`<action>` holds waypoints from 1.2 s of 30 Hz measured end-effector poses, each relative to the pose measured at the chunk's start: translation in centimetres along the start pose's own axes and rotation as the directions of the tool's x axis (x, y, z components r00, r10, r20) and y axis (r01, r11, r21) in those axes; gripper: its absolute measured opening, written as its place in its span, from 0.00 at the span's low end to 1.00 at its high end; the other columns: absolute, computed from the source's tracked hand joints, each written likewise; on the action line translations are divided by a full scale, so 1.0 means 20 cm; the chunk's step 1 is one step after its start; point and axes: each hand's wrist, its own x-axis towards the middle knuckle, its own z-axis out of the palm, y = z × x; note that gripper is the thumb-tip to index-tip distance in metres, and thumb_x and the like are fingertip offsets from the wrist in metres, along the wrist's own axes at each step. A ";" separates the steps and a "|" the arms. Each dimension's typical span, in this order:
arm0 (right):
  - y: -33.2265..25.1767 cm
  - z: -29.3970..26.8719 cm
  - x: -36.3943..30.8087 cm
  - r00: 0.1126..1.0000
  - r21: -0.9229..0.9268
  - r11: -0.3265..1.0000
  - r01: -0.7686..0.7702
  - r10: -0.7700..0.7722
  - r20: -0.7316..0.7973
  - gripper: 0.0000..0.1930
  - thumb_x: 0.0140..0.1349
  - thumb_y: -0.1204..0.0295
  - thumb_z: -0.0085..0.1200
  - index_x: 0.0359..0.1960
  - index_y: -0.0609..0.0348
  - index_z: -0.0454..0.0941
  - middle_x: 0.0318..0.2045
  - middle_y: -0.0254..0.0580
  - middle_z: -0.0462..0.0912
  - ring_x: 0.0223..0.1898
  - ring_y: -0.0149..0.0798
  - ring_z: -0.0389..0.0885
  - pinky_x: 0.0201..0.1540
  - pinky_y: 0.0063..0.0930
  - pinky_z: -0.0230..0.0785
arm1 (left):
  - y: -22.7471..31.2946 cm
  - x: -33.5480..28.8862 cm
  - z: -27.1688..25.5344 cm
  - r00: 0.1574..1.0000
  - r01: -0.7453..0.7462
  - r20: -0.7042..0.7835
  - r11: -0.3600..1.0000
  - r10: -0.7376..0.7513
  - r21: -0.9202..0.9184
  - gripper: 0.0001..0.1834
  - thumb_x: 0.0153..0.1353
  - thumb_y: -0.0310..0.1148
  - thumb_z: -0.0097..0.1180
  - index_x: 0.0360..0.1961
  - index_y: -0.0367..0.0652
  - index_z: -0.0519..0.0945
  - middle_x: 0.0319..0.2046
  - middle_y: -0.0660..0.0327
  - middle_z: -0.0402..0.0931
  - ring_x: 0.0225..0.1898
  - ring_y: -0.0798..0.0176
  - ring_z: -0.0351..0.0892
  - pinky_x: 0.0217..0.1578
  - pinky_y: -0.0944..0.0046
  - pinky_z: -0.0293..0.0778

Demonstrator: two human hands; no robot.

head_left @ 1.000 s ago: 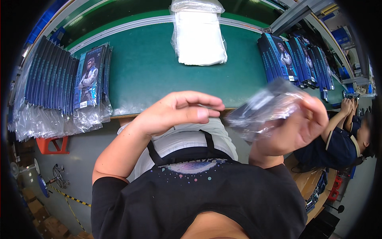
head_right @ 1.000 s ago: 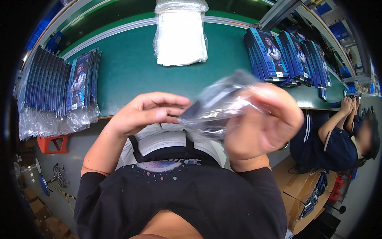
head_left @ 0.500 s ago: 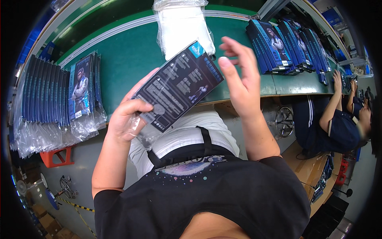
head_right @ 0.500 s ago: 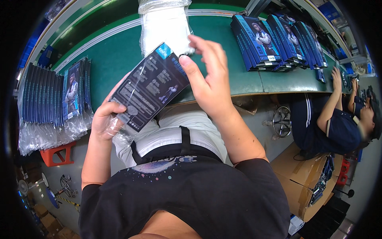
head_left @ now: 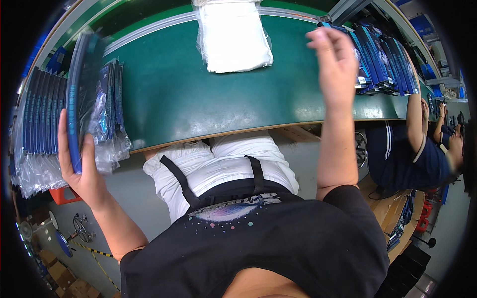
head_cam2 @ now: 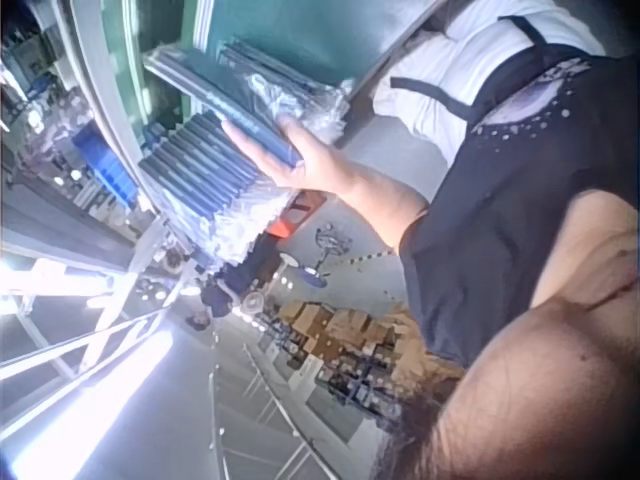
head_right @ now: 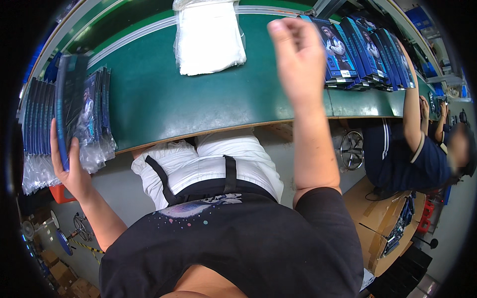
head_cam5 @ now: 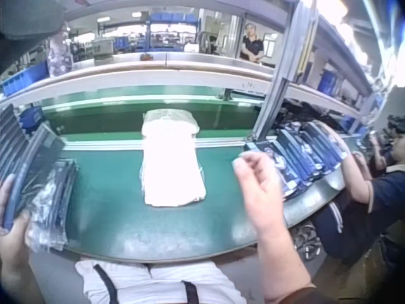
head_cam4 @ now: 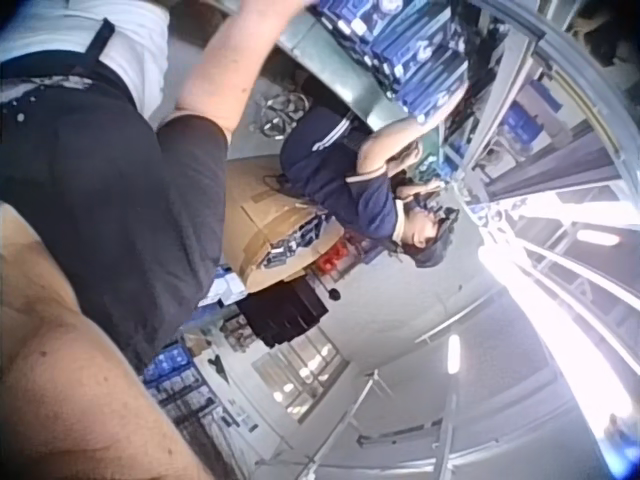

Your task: Manually inserting items into plastic protective sleeves on a factory assembly line.

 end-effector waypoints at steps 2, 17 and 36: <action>0.06 -0.10 0.11 0.989 -0.079 0.995 0.068 -0.077 -0.125 0.17 0.60 0.61 0.60 0.40 0.64 0.78 0.34 0.37 0.80 0.35 0.27 0.75 0.41 0.21 0.69 | -0.08 0.03 -0.03 0.959 -0.234 0.245 0.888 0.143 0.396 0.24 0.59 0.27 0.52 0.59 0.39 0.72 0.59 0.54 0.70 0.61 0.56 0.68 0.61 0.58 0.61; 0.22 -0.35 0.22 0.966 -0.859 0.507 0.073 0.177 0.186 0.39 0.40 0.42 0.63 0.54 0.52 0.77 0.45 0.56 0.77 0.45 0.54 0.79 0.52 0.38 0.68 | -0.12 0.24 0.87 0.724 -0.614 0.514 0.769 0.460 0.176 0.14 0.55 0.26 0.57 0.44 0.42 0.82 0.49 0.56 0.78 0.54 0.50 0.73 0.55 0.55 0.68; 0.05 0.01 -0.12 0.603 0.565 0.213 -0.797 0.244 0.760 0.27 0.59 0.77 0.52 0.59 0.74 0.60 0.50 0.56 0.76 0.47 0.38 0.81 0.49 0.29 0.76 | -0.12 0.27 1.02 0.759 -0.423 0.550 0.906 0.348 0.010 0.06 0.56 0.26 0.58 0.35 0.38 0.82 0.32 0.57 0.74 0.38 0.55 0.75 0.39 0.61 0.72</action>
